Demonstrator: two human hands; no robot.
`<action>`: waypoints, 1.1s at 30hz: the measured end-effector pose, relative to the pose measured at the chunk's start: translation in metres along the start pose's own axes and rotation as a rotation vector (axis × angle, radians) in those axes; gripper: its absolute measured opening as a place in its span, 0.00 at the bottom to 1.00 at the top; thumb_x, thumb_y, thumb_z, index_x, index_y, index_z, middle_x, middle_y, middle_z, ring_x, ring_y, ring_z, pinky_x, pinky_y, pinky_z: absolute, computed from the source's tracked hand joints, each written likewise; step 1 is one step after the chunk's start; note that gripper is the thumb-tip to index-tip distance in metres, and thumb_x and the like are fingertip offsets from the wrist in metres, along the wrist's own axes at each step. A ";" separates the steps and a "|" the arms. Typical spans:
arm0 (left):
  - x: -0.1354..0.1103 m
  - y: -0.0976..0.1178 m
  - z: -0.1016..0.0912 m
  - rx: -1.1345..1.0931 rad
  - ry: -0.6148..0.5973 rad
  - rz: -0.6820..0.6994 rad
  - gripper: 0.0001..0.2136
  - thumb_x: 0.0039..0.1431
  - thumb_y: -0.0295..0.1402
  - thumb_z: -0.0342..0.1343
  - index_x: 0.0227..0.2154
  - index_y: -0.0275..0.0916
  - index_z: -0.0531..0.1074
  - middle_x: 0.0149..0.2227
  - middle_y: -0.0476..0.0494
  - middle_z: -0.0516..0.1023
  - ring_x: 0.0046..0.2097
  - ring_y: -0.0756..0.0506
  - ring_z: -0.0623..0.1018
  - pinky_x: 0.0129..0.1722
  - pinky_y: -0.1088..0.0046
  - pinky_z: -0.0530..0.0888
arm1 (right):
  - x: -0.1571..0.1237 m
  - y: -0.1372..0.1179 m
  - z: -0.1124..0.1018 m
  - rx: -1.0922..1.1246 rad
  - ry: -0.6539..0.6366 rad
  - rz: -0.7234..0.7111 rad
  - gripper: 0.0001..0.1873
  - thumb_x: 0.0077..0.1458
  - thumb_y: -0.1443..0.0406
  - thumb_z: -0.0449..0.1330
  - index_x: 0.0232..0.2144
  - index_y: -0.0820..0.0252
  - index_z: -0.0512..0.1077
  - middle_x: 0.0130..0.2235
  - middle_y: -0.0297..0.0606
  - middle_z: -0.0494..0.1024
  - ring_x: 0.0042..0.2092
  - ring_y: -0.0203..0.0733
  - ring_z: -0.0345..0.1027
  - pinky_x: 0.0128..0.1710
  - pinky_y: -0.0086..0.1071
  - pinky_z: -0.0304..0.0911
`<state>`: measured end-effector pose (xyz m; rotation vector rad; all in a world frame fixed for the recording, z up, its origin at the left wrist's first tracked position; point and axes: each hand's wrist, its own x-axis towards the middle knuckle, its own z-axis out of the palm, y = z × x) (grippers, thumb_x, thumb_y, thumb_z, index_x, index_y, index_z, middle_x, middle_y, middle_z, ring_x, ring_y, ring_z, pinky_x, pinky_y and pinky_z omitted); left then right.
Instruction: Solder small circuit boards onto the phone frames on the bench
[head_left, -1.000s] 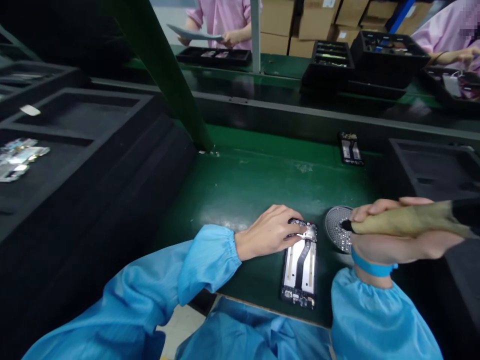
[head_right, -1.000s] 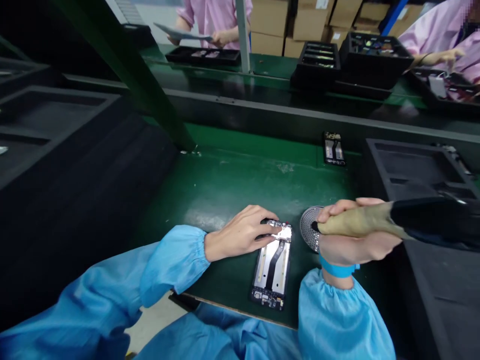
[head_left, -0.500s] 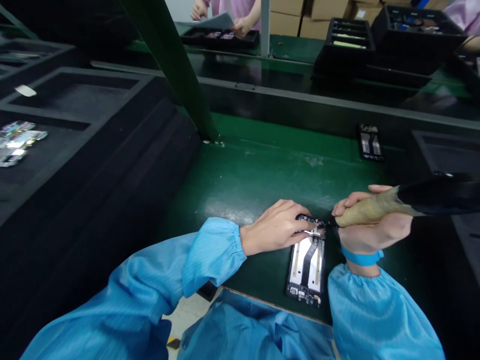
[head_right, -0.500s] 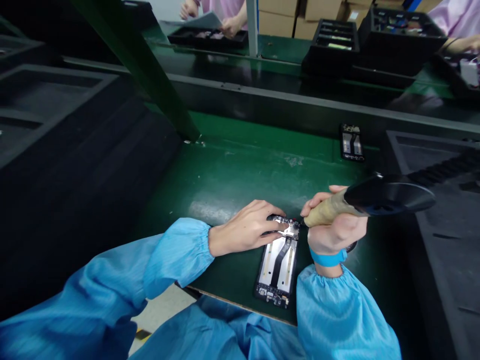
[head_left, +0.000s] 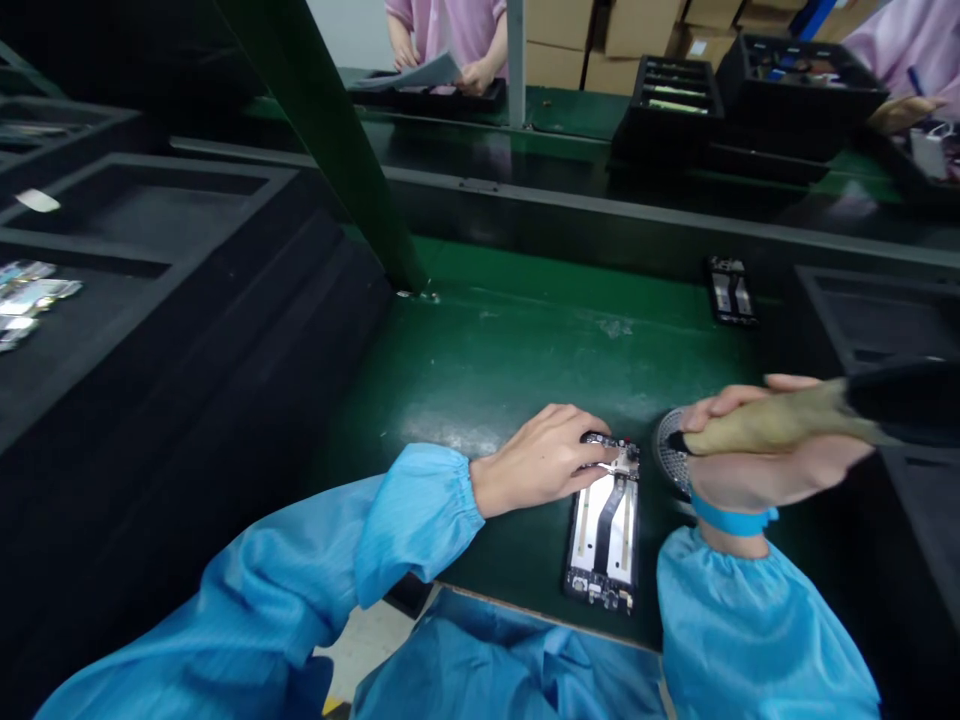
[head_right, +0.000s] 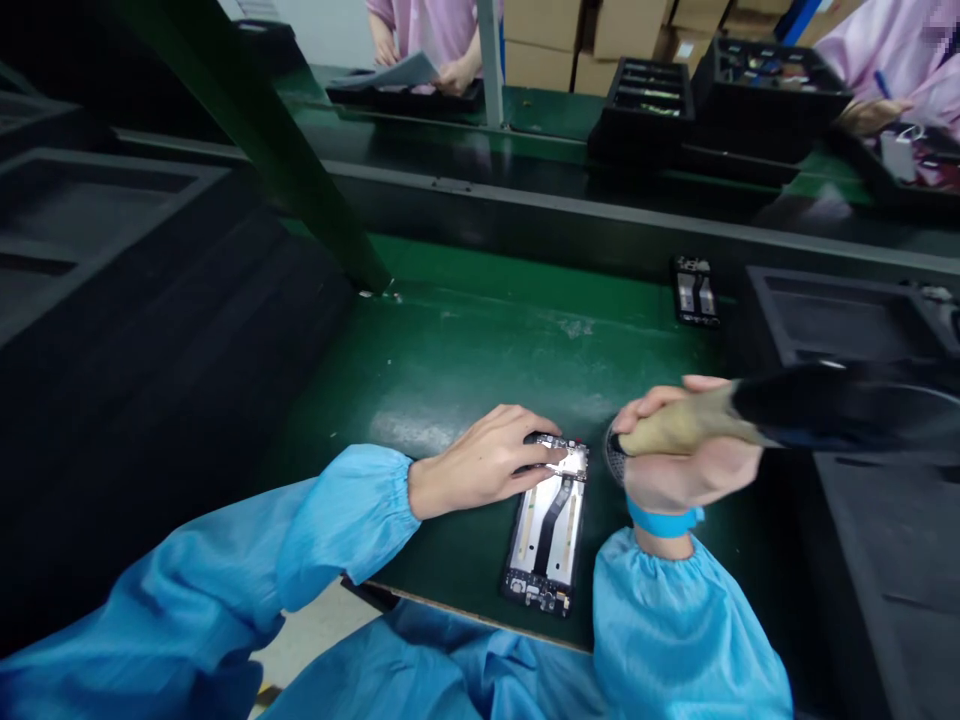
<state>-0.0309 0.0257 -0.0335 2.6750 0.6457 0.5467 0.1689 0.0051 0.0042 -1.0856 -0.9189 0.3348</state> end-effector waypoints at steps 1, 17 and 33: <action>0.000 0.000 0.000 -0.001 0.001 0.003 0.13 0.73 0.39 0.54 0.53 0.42 0.78 0.55 0.40 0.76 0.53 0.40 0.75 0.53 0.60 0.71 | 0.005 0.000 -0.005 0.018 0.056 -0.011 0.26 0.62 0.42 0.41 0.40 0.53 0.66 0.24 0.32 0.65 0.20 0.41 0.61 0.19 0.38 0.61; -0.001 -0.001 0.000 -0.011 -0.014 -0.002 0.12 0.73 0.39 0.55 0.53 0.43 0.77 0.56 0.41 0.76 0.53 0.41 0.75 0.52 0.61 0.71 | 0.016 0.018 -0.016 -0.004 0.140 -0.046 0.22 0.65 0.47 0.48 0.37 0.56 0.70 0.22 0.34 0.68 0.17 0.41 0.62 0.15 0.36 0.59; 0.008 -0.005 -0.001 -0.244 0.062 -0.261 0.15 0.68 0.21 0.46 0.51 0.40 0.71 0.49 0.44 0.80 0.51 0.44 0.77 0.53 0.64 0.72 | -0.022 -0.008 0.027 0.270 -0.102 0.038 0.31 0.60 0.37 0.48 0.41 0.55 0.72 0.22 0.33 0.70 0.17 0.43 0.62 0.14 0.38 0.59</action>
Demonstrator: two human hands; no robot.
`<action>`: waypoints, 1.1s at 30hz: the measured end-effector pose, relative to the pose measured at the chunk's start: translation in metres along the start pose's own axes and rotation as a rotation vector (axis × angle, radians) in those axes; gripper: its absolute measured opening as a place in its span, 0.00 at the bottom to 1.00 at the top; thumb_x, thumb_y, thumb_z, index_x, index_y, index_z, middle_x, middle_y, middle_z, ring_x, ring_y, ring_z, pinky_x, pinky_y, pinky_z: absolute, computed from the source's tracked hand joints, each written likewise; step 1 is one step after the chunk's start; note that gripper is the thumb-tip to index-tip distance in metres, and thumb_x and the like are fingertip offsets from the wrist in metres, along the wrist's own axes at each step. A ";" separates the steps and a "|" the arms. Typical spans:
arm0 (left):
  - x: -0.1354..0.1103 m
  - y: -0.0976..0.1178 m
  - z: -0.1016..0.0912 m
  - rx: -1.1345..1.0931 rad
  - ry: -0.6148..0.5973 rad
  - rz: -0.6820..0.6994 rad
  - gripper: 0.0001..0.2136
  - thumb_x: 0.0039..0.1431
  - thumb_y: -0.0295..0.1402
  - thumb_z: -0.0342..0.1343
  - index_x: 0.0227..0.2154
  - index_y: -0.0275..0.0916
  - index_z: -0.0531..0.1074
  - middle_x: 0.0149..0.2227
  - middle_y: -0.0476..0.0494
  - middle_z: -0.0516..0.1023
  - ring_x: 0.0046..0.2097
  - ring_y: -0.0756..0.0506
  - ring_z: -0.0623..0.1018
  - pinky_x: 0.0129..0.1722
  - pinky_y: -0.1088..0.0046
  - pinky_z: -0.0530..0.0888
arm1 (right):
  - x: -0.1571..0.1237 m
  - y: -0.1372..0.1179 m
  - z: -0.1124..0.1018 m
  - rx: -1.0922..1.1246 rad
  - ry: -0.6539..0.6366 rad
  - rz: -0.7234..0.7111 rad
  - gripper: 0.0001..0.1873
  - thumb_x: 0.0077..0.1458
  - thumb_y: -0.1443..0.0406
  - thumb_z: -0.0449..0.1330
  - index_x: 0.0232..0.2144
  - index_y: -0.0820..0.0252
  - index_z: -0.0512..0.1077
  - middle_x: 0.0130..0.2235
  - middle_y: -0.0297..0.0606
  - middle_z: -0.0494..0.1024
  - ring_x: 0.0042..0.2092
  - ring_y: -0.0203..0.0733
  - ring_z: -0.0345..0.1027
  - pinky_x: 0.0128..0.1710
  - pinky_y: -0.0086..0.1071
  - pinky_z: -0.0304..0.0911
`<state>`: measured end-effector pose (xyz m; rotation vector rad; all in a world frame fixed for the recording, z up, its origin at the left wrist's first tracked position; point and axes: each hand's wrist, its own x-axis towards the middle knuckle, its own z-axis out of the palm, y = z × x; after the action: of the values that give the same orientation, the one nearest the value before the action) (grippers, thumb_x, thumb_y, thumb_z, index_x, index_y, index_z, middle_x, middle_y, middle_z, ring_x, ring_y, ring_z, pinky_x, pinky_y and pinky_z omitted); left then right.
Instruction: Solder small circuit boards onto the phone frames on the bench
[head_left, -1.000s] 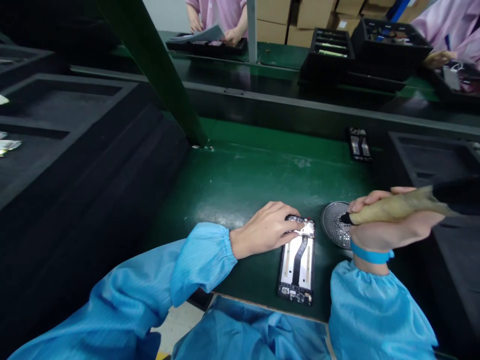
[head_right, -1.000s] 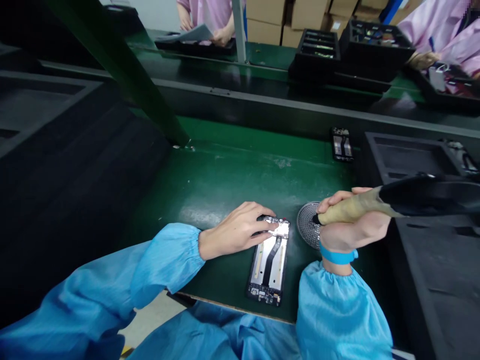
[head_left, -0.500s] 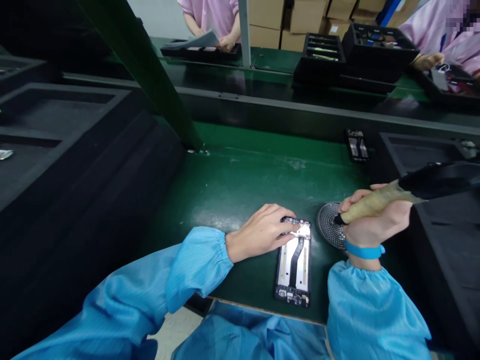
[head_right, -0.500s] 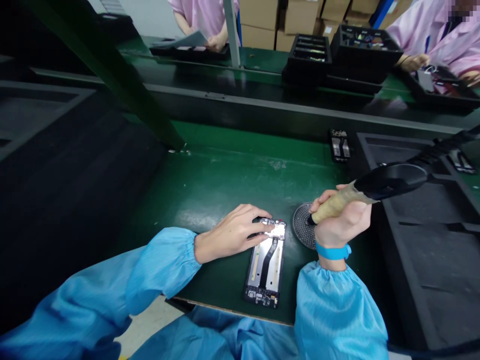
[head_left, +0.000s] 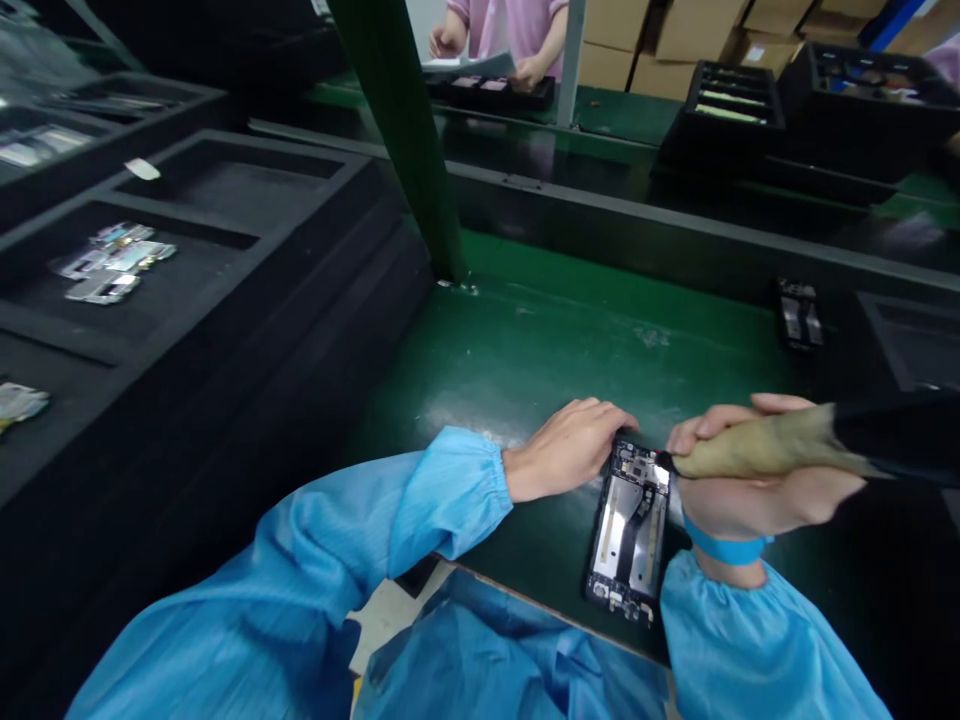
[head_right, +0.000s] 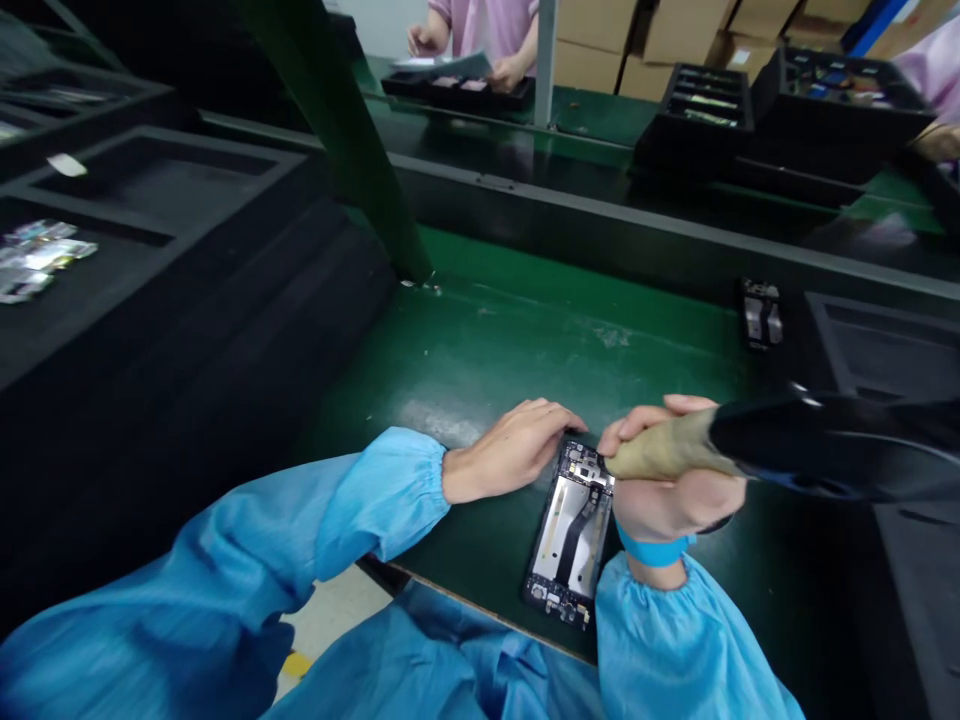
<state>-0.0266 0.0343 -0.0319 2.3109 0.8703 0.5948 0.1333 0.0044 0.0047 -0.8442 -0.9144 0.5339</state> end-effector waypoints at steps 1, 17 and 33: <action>0.000 0.001 -0.001 0.004 -0.013 0.003 0.15 0.68 0.21 0.46 0.51 0.40 0.71 0.48 0.44 0.80 0.51 0.44 0.77 0.53 0.64 0.72 | -0.004 0.003 0.005 0.016 -0.032 0.011 0.31 0.59 0.37 0.50 0.42 0.55 0.72 0.22 0.33 0.71 0.17 0.43 0.62 0.14 0.38 0.59; -0.002 -0.002 0.001 0.058 -0.026 0.030 0.12 0.69 0.23 0.46 0.49 0.39 0.70 0.45 0.43 0.79 0.48 0.43 0.76 0.50 0.66 0.72 | -0.014 0.017 0.014 -0.026 -0.087 0.047 0.29 0.55 0.37 0.56 0.38 0.55 0.70 0.23 0.31 0.71 0.17 0.41 0.62 0.17 0.36 0.60; -0.006 -0.004 0.001 -0.009 0.064 0.053 0.14 0.71 0.22 0.44 0.51 0.38 0.72 0.50 0.42 0.80 0.50 0.43 0.77 0.53 0.58 0.75 | 0.043 0.013 -0.060 -0.265 0.346 -0.152 0.24 0.64 0.45 0.48 0.35 0.56 0.71 0.20 0.33 0.68 0.16 0.42 0.61 0.13 0.36 0.58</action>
<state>-0.0317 0.0321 -0.0361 2.3238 0.8360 0.6976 0.2058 0.0187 -0.0056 -1.0581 -0.7297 0.1274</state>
